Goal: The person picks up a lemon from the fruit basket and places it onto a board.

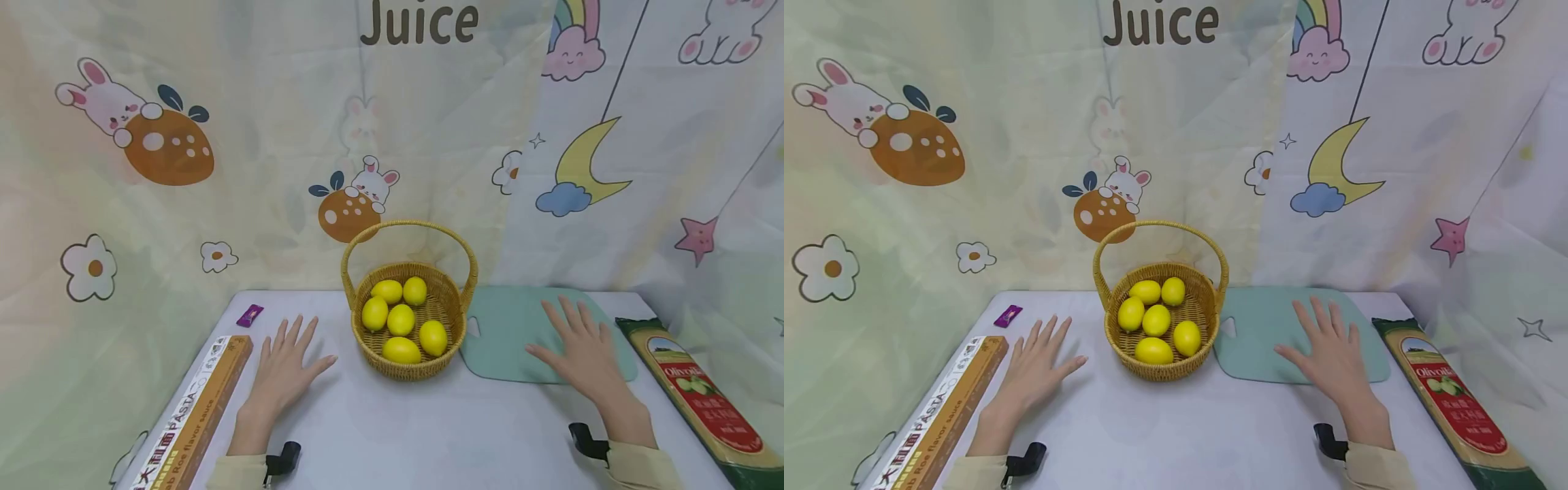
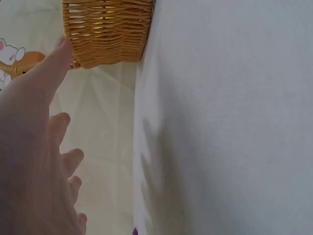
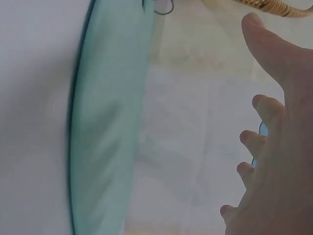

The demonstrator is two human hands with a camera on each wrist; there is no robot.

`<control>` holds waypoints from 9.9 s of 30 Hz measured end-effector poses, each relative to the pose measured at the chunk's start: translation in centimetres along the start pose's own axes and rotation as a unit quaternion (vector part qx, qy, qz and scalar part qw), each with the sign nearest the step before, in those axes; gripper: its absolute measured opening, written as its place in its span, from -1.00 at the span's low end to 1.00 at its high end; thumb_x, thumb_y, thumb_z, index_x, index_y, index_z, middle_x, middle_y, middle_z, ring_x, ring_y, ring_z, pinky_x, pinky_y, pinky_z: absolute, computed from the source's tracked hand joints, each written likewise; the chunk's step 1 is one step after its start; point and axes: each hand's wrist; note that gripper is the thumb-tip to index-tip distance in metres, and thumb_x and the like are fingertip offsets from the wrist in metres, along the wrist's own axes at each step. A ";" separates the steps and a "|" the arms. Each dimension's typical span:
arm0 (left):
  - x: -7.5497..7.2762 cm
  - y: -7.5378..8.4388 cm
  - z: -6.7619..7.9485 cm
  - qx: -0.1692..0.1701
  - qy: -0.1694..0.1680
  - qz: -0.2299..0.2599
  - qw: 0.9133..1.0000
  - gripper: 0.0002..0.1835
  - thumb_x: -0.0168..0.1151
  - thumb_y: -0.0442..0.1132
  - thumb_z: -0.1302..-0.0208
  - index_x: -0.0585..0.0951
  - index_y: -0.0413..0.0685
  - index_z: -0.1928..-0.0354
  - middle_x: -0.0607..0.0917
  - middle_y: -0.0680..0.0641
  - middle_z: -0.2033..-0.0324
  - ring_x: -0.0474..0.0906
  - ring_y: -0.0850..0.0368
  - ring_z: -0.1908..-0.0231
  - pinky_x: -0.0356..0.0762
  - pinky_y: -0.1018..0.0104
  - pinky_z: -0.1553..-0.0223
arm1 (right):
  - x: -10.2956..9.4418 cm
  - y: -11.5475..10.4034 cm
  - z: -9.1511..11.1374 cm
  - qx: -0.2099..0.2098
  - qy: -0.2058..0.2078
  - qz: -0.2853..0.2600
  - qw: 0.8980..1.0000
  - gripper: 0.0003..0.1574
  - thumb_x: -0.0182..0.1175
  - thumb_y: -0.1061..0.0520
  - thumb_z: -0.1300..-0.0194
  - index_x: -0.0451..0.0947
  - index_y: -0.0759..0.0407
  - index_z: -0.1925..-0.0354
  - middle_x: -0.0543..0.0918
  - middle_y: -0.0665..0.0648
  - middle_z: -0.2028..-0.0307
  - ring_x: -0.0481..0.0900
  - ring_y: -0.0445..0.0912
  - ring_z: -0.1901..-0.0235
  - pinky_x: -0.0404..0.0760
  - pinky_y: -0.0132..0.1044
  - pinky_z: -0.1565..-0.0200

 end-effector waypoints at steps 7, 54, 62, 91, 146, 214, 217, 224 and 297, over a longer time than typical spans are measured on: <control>0.1 0.2 -0.3 0.004 0.001 0.004 1.000 -0.02 -0.06 0.59 -0.18 -0.02 0.44 -0.57 -0.02 -0.06 -0.59 -0.25 -0.21 -0.58 -0.29 -0.39 -0.46 | -0.2 -2.0 -0.8 -0.017 -0.003 -0.013 1.000 0.23 0.22 -0.43 -0.23 -0.14 -0.09 -0.60 -0.13 0.25 -0.59 -0.29 0.33 -0.55 -0.20 0.61 -0.27; 2.1 5.0 -1.0 0.024 -0.025 0.103 0.994 0.12 -0.07 0.68 -0.06 -0.03 0.32 -0.59 0.06 0.03 -0.57 -0.08 -0.11 -0.57 -0.08 -0.30 -0.50 | 2.6 -13.7 -3.0 -0.135 -0.036 -0.087 0.986 0.05 0.39 -0.29 -0.15 0.22 -0.12 -0.50 0.27 0.17 -0.48 0.21 0.22 -0.46 0.35 0.29 -0.31; 2.6 5.4 -1.1 0.013 -0.042 0.155 0.987 0.15 0.01 0.66 -0.04 -0.11 0.37 -0.59 0.01 0.12 -0.58 -0.06 -0.08 -0.57 -0.05 -0.23 -0.51 | 3.7 -14.7 -3.6 -0.118 -0.070 -0.090 0.986 -0.09 0.34 -0.26 -0.22 0.29 -0.17 -0.46 0.33 0.22 -0.45 0.34 0.27 -0.38 0.41 0.34 -0.23; 4.0 7.1 -1.1 -0.018 -0.086 0.364 0.927 0.19 0.32 0.33 -0.15 -0.37 0.54 -0.53 -0.23 0.09 -0.59 -0.12 -0.11 -0.57 0.00 -0.36 -0.44 | 5.5 -17.9 -7.0 -0.054 -0.170 -0.071 0.981 -0.08 0.37 0.03 -0.20 0.28 -0.07 -0.47 0.39 0.19 -0.41 0.49 0.21 -0.26 0.51 0.26 -0.14; 4.7 7.7 -1.7 -0.007 -0.064 0.467 0.882 0.20 0.42 0.10 -0.18 -0.35 0.55 -0.53 -0.25 0.18 -0.58 -0.21 0.00 -0.58 0.01 -0.24 -0.48 | -2.4 -8.7 -7.1 -0.072 -0.129 -0.142 0.979 -0.30 0.22 0.46 0.13 0.58 0.27 -0.10 0.67 0.29 0.03 0.48 0.06 0.20 0.45 -0.16 0.24; 4.3 7.8 -1.4 -0.022 -0.082 0.476 0.876 0.17 0.37 0.04 -0.24 -0.37 0.52 -0.54 -0.20 0.11 -0.58 -0.13 0.00 -0.57 0.13 -0.14 -0.46 | 0.9 -5.1 -9.5 -0.022 -0.034 -0.182 0.982 -0.19 0.19 0.32 -0.28 0.23 0.19 -0.47 0.25 0.39 -0.44 0.16 0.37 -0.42 0.21 0.39 -0.32; 4.4 7.8 -1.5 -0.019 -0.082 0.475 0.876 0.17 0.37 0.05 -0.24 -0.37 0.49 -0.54 -0.20 0.11 -0.58 -0.12 0.00 -0.57 0.14 -0.14 -0.46 | -0.2 -5.9 -9.1 -0.031 -0.036 -0.185 0.982 -0.19 0.21 0.30 -0.29 0.24 0.16 -0.47 0.27 0.37 -0.44 0.17 0.35 -0.42 0.23 0.39 -0.31; 4.4 7.8 -1.6 -0.019 -0.083 0.471 0.878 0.17 0.37 0.08 -0.23 -0.37 0.56 -0.53 -0.21 0.09 -0.59 -0.13 -0.02 -0.58 0.14 -0.17 -0.45 | -2.8 -8.2 -8.2 -0.041 -0.039 -0.186 0.981 -0.16 0.25 0.25 -0.30 0.24 0.04 -0.48 0.29 0.28 -0.45 0.19 0.28 -0.43 0.24 0.37 -0.32; 5.0 7.5 -1.5 -0.031 -0.080 0.474 0.876 0.19 0.38 0.19 -0.18 -0.36 0.55 -0.53 -0.25 0.15 -0.58 -0.19 -0.07 -0.58 0.08 -0.29 -0.45 | 7.5 -19.7 -8.5 -0.182 -0.238 -0.180 0.937 -0.39 0.31 0.32 -0.15 0.61 0.04 -0.19 0.70 0.00 -0.06 0.47 -0.14 0.22 0.49 -0.28 0.20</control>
Point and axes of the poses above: each hand's wrist, its own z-axis away from the middle knuckle, its own x-axis out of the palm, y = z × x
